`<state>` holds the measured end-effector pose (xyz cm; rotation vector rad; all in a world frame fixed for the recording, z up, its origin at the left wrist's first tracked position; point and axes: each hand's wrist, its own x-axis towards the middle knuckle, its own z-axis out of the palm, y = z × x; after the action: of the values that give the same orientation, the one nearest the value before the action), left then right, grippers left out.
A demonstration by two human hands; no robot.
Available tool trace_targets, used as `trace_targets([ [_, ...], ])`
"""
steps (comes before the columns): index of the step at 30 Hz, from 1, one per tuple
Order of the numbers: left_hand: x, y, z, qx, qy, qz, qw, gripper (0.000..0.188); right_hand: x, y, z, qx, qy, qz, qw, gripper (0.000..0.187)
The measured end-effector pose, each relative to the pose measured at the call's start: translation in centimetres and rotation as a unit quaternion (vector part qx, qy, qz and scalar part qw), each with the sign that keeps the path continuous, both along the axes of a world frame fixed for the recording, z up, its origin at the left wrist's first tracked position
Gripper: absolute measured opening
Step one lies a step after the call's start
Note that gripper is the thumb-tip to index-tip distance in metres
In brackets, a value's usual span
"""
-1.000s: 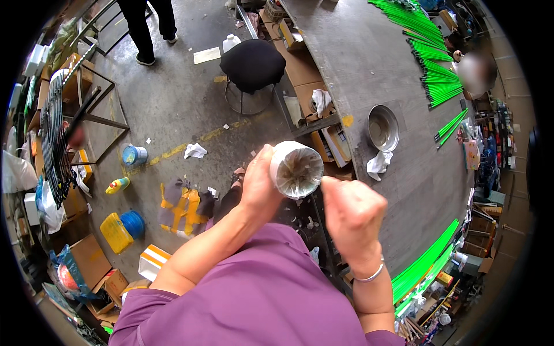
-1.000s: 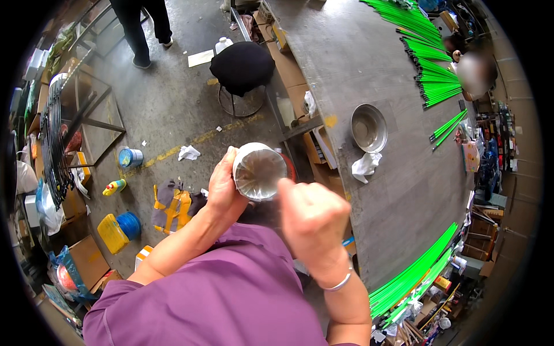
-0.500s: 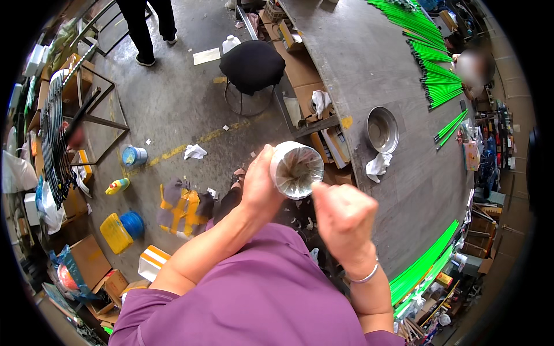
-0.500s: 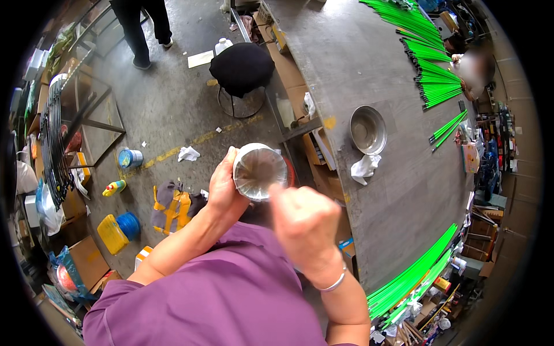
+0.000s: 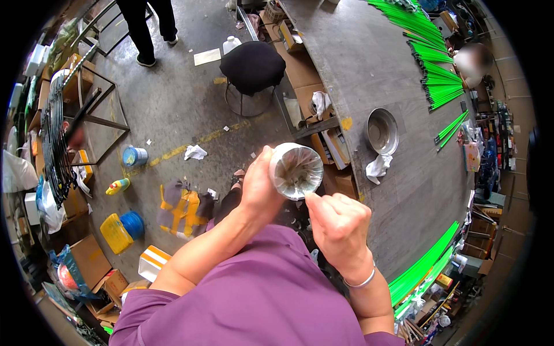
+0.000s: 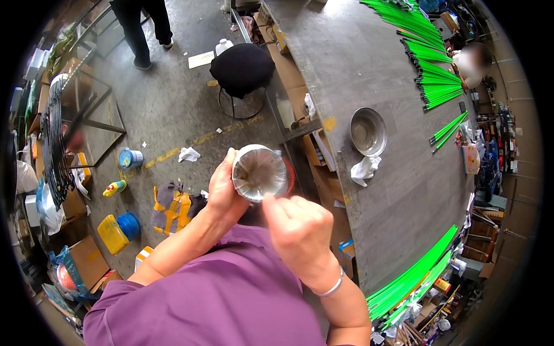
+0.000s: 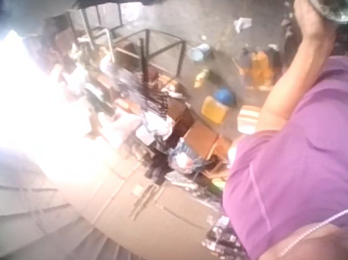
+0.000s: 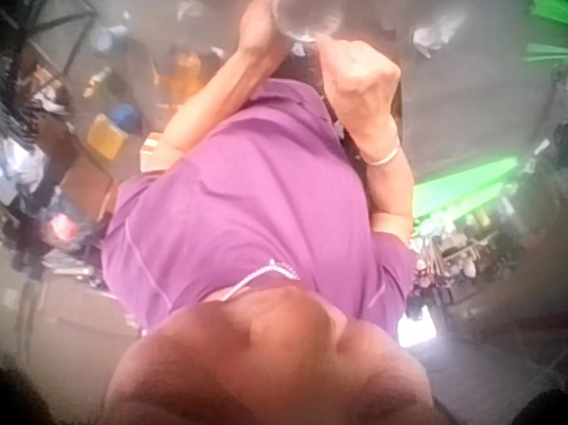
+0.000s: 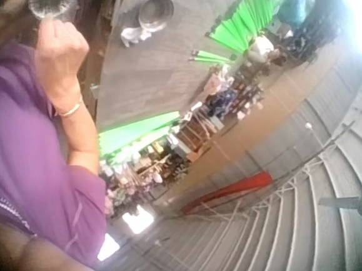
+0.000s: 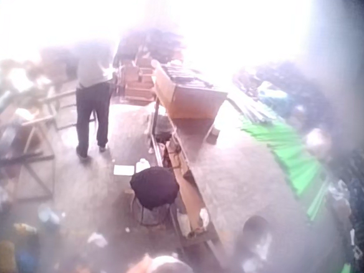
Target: The person picks up a small cylindrical container and walks through a cluttered workshop. They use a white cloth to wipe the inside of the container and then use a small tool to scrape the interior surface.
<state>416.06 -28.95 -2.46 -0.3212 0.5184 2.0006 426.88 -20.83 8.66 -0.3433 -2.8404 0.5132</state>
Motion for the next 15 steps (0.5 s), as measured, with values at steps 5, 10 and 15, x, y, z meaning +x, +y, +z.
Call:
trace_targets([
  [5, 0.3, 0.1, -0.5, 0.027, -0.009, -0.007, 1.0, 0.045, -0.2, 0.8, 0.2, 0.024, 0.031, -0.029, 0.999, 0.008],
  [10, 0.0, -0.5, 0.0, 0.054, 0.011, -0.029, 0.998, 0.045, 0.5, 1.8, -0.1, 0.036, 0.065, -0.061, 0.995, 0.006],
  [15, 0.1, -0.5, 0.6, -0.003, 0.006, -0.019, 1.0, 0.048, 0.7, 0.7, -0.3, 0.023, 0.025, -0.021, 0.999, 0.005],
])
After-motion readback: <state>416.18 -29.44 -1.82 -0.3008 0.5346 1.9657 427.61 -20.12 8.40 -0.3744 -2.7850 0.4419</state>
